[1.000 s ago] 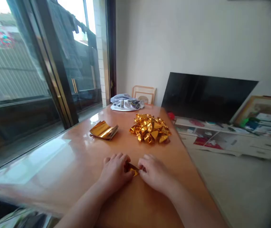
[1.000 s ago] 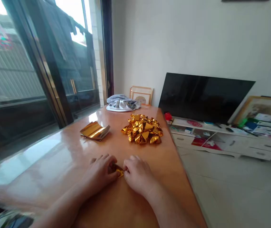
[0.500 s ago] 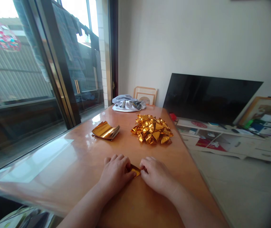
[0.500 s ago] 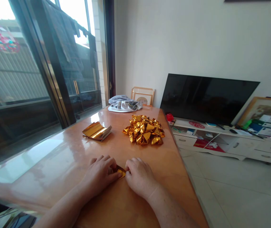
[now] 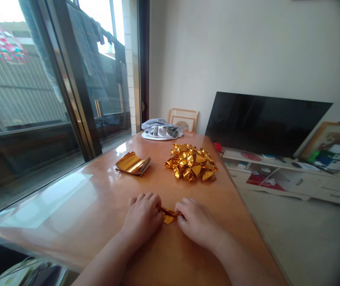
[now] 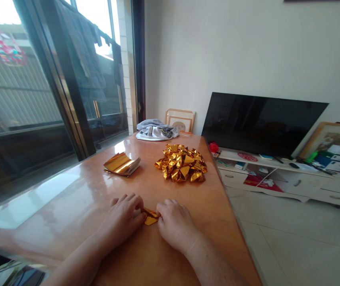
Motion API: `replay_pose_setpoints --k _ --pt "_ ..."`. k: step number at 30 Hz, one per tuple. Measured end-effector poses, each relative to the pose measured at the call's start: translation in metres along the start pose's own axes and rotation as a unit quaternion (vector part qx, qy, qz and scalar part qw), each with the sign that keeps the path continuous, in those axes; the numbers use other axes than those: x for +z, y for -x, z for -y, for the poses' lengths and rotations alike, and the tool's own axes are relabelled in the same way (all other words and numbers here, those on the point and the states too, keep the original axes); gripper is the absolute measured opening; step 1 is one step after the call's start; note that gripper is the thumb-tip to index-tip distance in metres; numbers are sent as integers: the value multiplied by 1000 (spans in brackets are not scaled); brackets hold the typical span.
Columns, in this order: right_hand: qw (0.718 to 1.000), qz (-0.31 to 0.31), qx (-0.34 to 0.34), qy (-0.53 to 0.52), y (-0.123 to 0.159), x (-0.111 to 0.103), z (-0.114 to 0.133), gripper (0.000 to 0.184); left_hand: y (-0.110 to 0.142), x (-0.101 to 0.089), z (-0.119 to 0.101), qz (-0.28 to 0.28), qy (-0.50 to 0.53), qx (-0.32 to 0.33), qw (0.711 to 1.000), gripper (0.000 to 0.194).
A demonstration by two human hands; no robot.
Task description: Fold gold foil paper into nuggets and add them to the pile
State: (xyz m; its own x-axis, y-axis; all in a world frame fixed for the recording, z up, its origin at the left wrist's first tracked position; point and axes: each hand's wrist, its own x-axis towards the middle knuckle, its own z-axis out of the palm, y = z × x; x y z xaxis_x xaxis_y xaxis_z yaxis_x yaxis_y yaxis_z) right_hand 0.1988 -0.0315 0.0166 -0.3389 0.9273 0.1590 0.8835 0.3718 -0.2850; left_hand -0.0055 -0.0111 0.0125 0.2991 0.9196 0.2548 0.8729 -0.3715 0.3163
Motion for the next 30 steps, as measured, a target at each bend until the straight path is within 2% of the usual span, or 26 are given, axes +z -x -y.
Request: replay_pose_setpoints --k 4,7,9,16,21,26,30 --pt "1000 2 2 -2 1 -2 3 4 1 -1 1 -21 8 -18 1000 21" --pt "1000 5 7 -8 0 -3 3 16 -1 1 3 -21 12 -26 999 14" --pt "1000 7 11 -13 -3 -2 2 20 -2 3 4 -15 10 -29 999 20" --pt "998 -2 47 -47 -7 6 -1 4 -4 4 7 26 1 -25 999 15" --pt "997 -7 58 -53 -8 7 0 10 -6 8 11 25 16 -23 999 14" --pt "996 -5 54 -66 -11 12 -3 9 -9 13 16 0 51 -12 999 13" --pt "995 -22 52 -78 -13 19 -7 7 -11 12 19 7 96 -15 995 11"
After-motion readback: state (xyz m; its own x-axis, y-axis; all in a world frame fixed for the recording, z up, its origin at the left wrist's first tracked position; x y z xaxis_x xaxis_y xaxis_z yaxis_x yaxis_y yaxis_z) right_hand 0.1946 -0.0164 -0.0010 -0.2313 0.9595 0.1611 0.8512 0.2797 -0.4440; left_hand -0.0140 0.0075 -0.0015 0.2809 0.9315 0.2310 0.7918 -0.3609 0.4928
